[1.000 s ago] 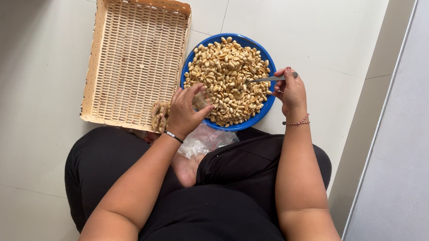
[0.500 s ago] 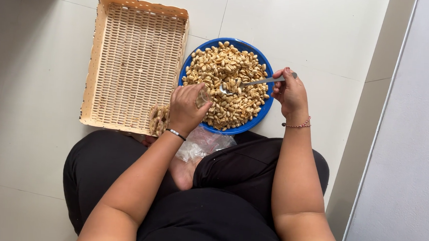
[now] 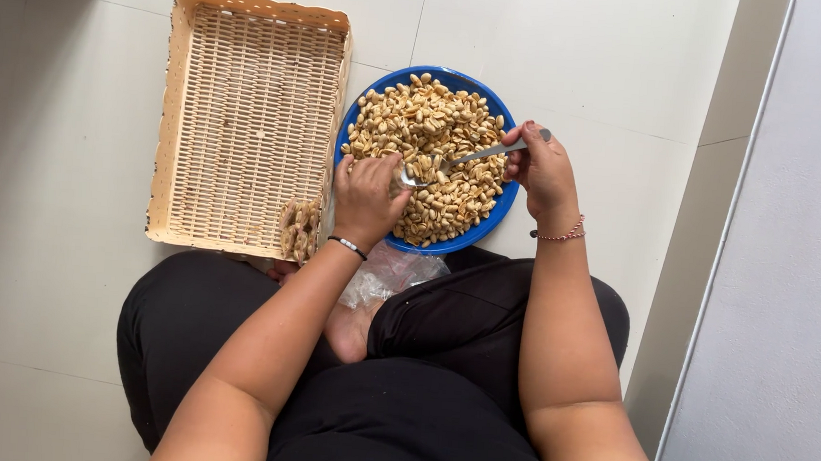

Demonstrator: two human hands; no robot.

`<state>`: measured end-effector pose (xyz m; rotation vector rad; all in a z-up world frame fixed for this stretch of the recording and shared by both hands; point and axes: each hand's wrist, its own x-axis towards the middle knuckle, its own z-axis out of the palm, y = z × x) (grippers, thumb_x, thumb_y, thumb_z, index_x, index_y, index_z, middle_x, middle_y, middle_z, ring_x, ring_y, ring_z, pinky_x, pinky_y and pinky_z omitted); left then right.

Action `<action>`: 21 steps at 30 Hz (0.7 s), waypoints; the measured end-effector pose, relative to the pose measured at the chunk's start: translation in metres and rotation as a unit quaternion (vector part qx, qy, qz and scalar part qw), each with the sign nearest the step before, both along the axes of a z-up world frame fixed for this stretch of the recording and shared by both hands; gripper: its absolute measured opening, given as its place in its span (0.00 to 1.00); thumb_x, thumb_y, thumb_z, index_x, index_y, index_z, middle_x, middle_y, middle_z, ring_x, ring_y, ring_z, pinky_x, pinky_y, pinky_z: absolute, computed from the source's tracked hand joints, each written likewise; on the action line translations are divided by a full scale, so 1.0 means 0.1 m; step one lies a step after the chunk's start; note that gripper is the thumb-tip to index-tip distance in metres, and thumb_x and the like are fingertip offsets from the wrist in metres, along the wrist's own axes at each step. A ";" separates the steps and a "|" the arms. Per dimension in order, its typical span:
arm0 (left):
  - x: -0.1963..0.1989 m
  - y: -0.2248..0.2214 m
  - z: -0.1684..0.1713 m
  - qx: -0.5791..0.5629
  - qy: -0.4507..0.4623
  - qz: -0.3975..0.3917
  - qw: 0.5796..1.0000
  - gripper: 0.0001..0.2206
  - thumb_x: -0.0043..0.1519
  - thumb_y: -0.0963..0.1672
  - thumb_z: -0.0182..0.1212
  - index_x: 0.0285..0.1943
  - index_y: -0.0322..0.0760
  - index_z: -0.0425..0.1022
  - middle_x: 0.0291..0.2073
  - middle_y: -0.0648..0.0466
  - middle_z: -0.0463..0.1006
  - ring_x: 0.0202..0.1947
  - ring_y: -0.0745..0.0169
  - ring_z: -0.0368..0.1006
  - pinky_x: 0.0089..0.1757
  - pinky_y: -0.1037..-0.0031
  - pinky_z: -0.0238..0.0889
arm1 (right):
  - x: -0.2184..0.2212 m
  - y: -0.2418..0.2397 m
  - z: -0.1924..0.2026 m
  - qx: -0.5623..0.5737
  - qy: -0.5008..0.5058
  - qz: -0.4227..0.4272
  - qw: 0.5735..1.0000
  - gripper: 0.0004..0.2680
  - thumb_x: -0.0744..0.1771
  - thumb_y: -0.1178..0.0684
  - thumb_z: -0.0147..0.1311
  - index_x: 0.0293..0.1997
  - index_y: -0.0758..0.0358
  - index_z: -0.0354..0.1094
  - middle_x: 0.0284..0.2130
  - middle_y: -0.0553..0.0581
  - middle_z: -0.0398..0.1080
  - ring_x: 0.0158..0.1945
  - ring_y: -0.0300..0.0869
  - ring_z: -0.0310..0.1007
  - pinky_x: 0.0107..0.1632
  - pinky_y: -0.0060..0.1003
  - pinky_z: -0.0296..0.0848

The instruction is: A person sitting on the floor manually peeling peanuts and sorting them into a basket.

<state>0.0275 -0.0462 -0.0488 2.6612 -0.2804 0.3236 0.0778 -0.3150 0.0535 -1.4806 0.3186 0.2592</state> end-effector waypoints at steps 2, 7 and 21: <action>-0.01 -0.05 0.11 0.011 -0.009 -0.002 1.000 0.28 0.53 0.51 0.73 0.63 0.47 0.72 0.48 0.57 0.81 0.56 0.61 0.72 0.64 0.50 0.45 | 0.00 0.00 -0.05 -0.002 -0.001 0.004 1.000 0.16 0.74 0.42 0.41 0.39 0.59 0.73 0.22 0.49 0.58 0.26 0.36 0.67 0.38 0.33 0.74; -0.03 -0.09 0.12 0.045 -0.043 -0.018 0.998 0.27 0.55 0.51 0.71 0.63 0.47 0.72 0.49 0.57 0.82 0.56 0.61 0.71 0.64 0.46 0.43 | -0.01 0.08 -0.09 -0.014 -0.017 0.010 1.000 0.15 0.73 0.43 0.44 0.40 0.63 0.73 0.21 0.50 0.59 0.25 0.36 0.68 0.35 0.31 0.74; -0.04 -0.15 0.03 -0.018 -0.013 -0.015 1.000 0.29 0.53 0.52 0.71 0.64 0.47 0.71 0.49 0.58 0.80 0.56 0.61 0.71 0.64 0.48 0.45 | -0.15 0.35 0.06 -0.109 -0.243 0.034 0.963 0.15 0.74 0.51 0.44 0.35 0.66 0.75 0.13 0.53 0.60 0.20 0.39 0.66 0.30 0.30 0.67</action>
